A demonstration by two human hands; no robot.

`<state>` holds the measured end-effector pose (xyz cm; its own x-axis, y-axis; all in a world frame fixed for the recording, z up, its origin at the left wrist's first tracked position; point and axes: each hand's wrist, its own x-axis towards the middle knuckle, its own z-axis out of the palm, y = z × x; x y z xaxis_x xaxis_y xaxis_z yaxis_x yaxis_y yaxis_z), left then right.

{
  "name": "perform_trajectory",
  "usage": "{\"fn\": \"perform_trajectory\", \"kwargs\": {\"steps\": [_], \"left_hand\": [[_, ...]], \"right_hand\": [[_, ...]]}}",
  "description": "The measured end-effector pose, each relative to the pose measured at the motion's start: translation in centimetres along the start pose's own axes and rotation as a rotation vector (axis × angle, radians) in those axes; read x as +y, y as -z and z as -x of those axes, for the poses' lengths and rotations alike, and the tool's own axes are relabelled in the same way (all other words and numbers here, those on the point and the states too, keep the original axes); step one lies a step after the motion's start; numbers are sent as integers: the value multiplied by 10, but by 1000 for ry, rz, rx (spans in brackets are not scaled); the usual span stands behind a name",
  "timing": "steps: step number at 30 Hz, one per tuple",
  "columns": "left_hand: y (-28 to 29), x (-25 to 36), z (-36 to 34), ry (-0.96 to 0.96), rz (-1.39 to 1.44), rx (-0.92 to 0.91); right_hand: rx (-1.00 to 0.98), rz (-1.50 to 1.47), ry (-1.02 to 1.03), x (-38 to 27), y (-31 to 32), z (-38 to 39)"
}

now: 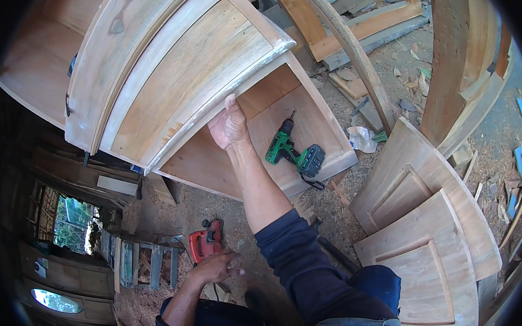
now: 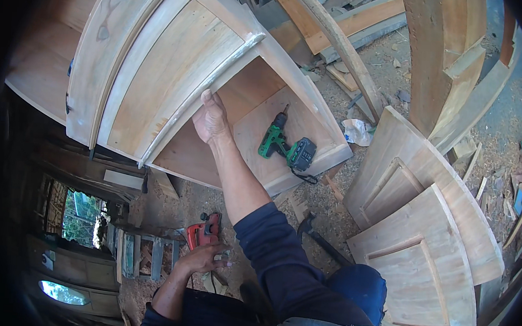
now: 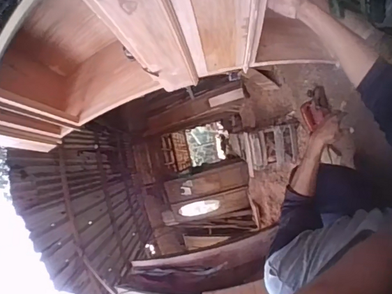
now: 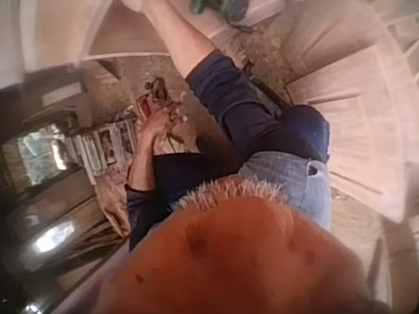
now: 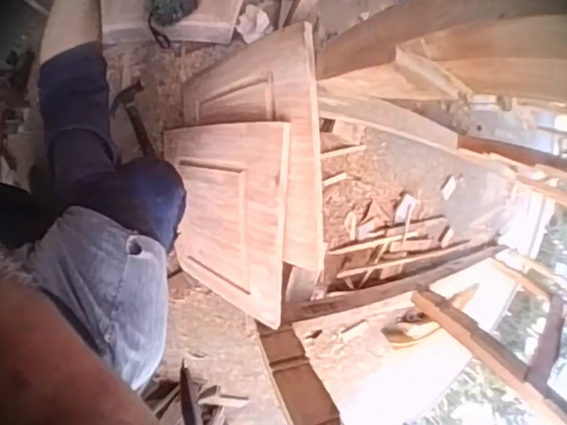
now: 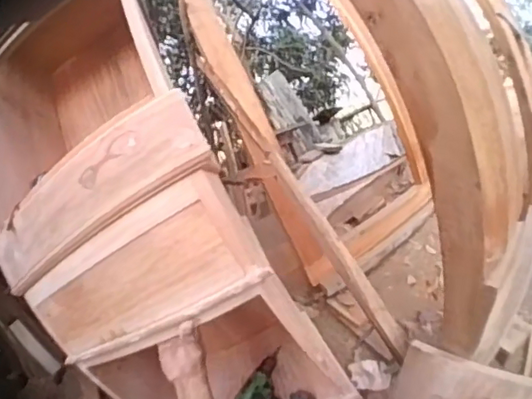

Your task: The person assembles a wooden cabinet, fitting drawers into the frame, using an electric planer to smooth the wood, and hammering a small part into a drawer.

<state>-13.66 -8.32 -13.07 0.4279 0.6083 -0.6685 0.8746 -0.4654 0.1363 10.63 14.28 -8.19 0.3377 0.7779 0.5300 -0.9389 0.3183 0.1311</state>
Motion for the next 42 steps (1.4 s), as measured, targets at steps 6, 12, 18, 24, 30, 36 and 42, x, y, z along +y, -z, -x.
{"fn": "perform_trajectory", "kwargs": {"steps": [6,12,18,24,30,36,42], "left_hand": [[-12,-7,-2,20,13,-3],[5,8,-12,85,49,-40],[15,19,-24,128,41,-120],[3,1,-36,1,29,-55],[17,20,-43,23,-27,-79],[10,12,-52,-33,-34,-66],[7,10,-44,2,-4,-45]], "right_hand": [[-53,-177,-70,0,-2,-10],[72,-162,74,-1,-14,11],[158,274,275,8,-40,25],[306,407,188,7,-52,18],[404,543,224,6,-58,14],[411,552,222,5,-51,12],[205,128,70,11,-32,13]]}}
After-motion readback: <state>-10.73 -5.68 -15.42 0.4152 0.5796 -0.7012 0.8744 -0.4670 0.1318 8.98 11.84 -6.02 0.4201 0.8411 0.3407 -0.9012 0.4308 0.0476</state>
